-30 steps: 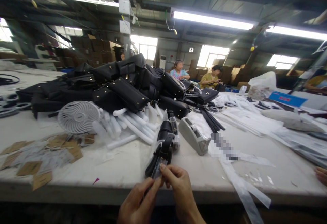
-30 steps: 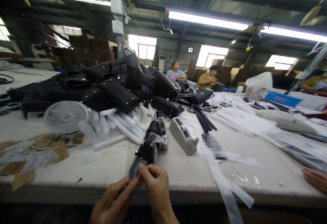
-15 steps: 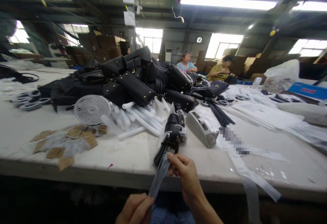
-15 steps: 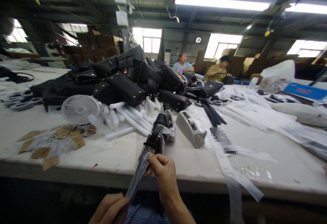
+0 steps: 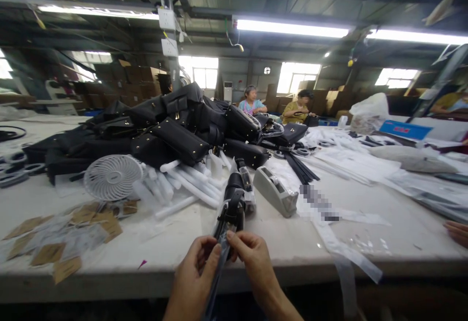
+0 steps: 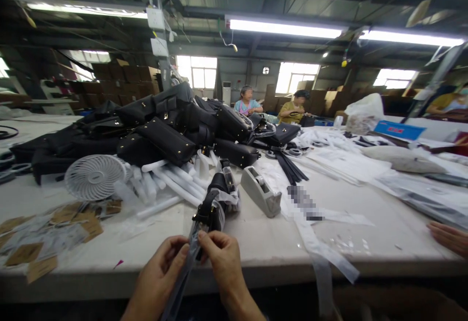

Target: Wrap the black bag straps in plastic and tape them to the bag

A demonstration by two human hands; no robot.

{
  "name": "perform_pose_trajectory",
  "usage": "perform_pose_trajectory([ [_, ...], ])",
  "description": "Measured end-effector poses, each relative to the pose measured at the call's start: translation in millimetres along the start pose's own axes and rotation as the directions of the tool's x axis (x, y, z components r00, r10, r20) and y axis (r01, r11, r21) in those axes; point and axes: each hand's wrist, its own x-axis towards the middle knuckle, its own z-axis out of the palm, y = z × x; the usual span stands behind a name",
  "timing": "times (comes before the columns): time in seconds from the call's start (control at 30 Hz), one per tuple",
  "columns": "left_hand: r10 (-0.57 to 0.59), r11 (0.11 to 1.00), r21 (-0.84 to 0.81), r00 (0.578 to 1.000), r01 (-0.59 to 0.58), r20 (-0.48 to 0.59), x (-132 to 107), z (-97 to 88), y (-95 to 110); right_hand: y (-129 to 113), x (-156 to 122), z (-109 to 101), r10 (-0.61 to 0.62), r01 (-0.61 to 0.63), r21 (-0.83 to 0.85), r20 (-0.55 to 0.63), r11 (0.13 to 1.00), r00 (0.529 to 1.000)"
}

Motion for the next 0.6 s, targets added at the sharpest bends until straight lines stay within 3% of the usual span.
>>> perform_pose_trajectory([
  [0.07, -0.119, 0.964, -0.233, 0.992, 0.126, 0.042, 13, 18.6, 5, 1, 1, -2, -0.013, 0.013, -0.012, 0.009, 1.000, 1.000],
  [0.13, -0.184, 0.923, -0.335, 0.982, 0.190, 0.047, 18, 29.1, 4, 4, 1, -4, -0.025, 0.025, -0.034, 0.012, 0.999, 1.000],
  [0.37, -0.236, 0.906, -0.358, 0.972, 0.224, 0.010, 17, 29.0, -1, 12, 1, -6, -0.145, 0.128, -0.151, -0.109, 0.980, 0.983],
  [0.6, -0.345, 0.873, -0.377, 0.938, 0.308, -0.033, 18, 28.1, -4, 4, 9, -10, -0.180, 0.159, -0.176, -0.112, 0.971, 0.977],
])
